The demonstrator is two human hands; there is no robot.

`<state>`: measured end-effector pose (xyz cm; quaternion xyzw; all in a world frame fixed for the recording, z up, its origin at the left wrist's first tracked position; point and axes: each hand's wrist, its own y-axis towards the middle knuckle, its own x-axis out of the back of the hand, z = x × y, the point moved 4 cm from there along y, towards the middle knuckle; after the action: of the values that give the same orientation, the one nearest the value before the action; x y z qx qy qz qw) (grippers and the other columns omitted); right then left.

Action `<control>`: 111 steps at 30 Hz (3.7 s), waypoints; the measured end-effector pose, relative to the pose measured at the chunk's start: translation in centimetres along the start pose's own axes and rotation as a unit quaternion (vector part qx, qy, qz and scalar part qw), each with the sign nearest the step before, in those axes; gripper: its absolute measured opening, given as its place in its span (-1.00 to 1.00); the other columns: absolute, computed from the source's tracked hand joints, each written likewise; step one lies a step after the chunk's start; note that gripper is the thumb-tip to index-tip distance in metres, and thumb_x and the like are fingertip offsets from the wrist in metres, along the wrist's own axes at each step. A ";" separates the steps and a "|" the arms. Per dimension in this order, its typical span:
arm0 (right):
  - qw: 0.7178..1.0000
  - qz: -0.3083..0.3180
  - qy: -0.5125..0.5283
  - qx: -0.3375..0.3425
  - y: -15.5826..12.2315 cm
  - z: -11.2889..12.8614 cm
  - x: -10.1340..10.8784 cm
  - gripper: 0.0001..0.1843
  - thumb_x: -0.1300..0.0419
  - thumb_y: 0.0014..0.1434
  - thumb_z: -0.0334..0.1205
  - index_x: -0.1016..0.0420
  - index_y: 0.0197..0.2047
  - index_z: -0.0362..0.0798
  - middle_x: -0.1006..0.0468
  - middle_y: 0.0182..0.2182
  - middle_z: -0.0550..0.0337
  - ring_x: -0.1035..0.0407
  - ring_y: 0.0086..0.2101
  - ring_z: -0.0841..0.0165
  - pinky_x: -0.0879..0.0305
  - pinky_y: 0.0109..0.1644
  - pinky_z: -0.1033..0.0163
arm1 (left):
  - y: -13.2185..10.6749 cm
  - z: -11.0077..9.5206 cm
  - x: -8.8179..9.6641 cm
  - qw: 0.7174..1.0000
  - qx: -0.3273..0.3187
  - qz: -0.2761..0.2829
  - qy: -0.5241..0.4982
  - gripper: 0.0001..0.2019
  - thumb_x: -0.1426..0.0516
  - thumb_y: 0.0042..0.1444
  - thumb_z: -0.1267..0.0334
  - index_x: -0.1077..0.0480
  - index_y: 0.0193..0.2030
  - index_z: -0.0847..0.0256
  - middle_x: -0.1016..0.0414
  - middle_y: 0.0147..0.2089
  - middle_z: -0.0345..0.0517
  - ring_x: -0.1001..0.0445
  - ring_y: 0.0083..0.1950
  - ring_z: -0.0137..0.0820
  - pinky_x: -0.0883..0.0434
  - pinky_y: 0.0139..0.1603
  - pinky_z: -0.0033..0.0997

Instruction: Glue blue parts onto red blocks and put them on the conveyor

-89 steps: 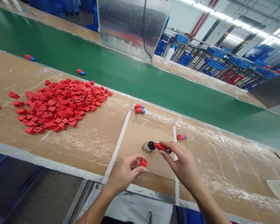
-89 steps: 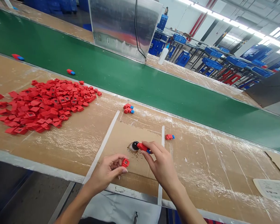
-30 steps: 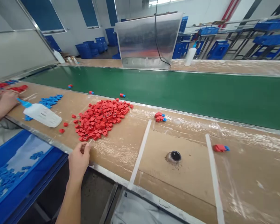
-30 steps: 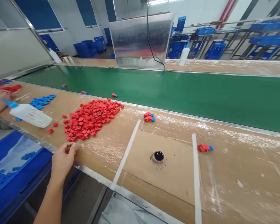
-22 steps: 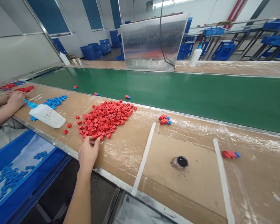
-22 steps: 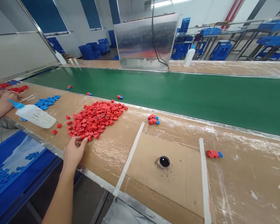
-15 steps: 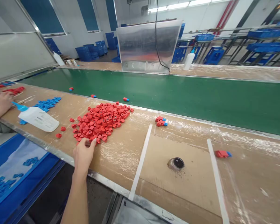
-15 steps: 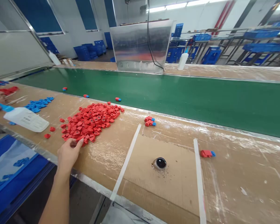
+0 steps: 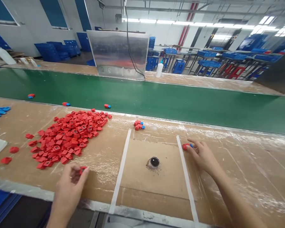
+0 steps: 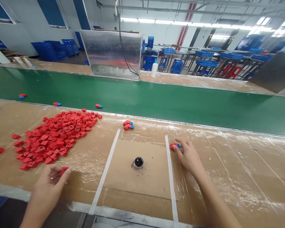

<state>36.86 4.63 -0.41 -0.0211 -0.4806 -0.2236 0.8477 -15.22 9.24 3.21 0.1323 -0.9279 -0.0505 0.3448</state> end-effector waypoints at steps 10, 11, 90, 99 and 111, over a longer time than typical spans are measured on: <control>0.989 -0.026 -0.096 0.109 -1.3 -0.5 -0.7 -0.56 0.07 0.30 0.02 -0.56 -0.16 -0.02 -0.46 -0.08 -0.04 -0.32 -0.15 0.07 -0.24 0.03 -0.10 | -5.2 -5.9 -8.8 0.948 -0.006 0.250 -0.196 -0.75 -0.04 0.27 0.05 -0.35 -0.08 0.16 -0.39 -0.27 -0.19 -0.38 -0.24 -0.38 -0.33 -0.23 -0.49; 0.989 -0.020 -0.093 0.111 -1.6 -0.6 -0.5 -0.56 0.07 0.31 0.04 -0.55 -0.17 -0.03 -0.51 -0.14 -0.02 -0.33 -0.16 0.08 -0.26 0.00 -0.07 | -5.5 -6.4 -9.5 0.940 0.000 0.261 -0.219 -0.75 -0.04 0.27 0.06 -0.35 -0.06 0.17 -0.39 -0.25 -0.18 -0.37 -0.21 -0.39 -0.33 -0.21 -0.49; 0.941 0.193 0.210 0.182 -11.0 16.2 -1.7 -0.83 -0.14 0.33 -0.20 -0.47 -0.03 0.02 -0.53 -0.22 0.13 -0.41 -0.30 0.32 -0.36 -0.20 0.25 | -10.4 -8.8 -13.4 0.785 0.063 0.473 -0.395 -0.73 -0.15 0.17 0.29 -0.46 0.01 0.22 -0.42 -0.34 -0.18 -0.36 -0.31 -0.43 -0.32 -0.29 -0.47; 0.932 0.200 0.201 0.226 -11.9 16.7 -2.2 -0.80 -0.07 0.36 -0.32 -0.51 -0.07 0.00 -0.46 -0.22 0.10 -0.41 -0.21 0.30 -0.34 -0.14 0.28 | -10.2 -9.0 -13.0 0.784 0.051 0.500 -0.363 -0.80 -0.07 0.17 0.34 -0.46 -0.11 0.22 -0.39 -0.36 -0.22 -0.32 -0.39 -0.48 -0.29 -0.35 -0.51; 0.919 0.245 0.215 0.220 -12.5 16.6 -3.2 -0.79 0.01 0.39 -0.32 -0.45 -0.08 -0.01 -0.44 -0.23 0.09 -0.38 -0.25 0.31 -0.30 -0.17 0.26 | -10.3 -8.5 -13.3 0.770 0.057 0.539 -0.337 -0.84 -0.01 0.18 0.35 -0.39 -0.18 0.26 -0.32 -0.42 -0.24 -0.31 -0.42 -0.49 -0.32 -0.43 -0.54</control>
<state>17.12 -1.31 3.64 0.0977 -0.3038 0.1036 0.9420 2.12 3.02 -0.60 -0.3952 -0.9050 0.1552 -0.0271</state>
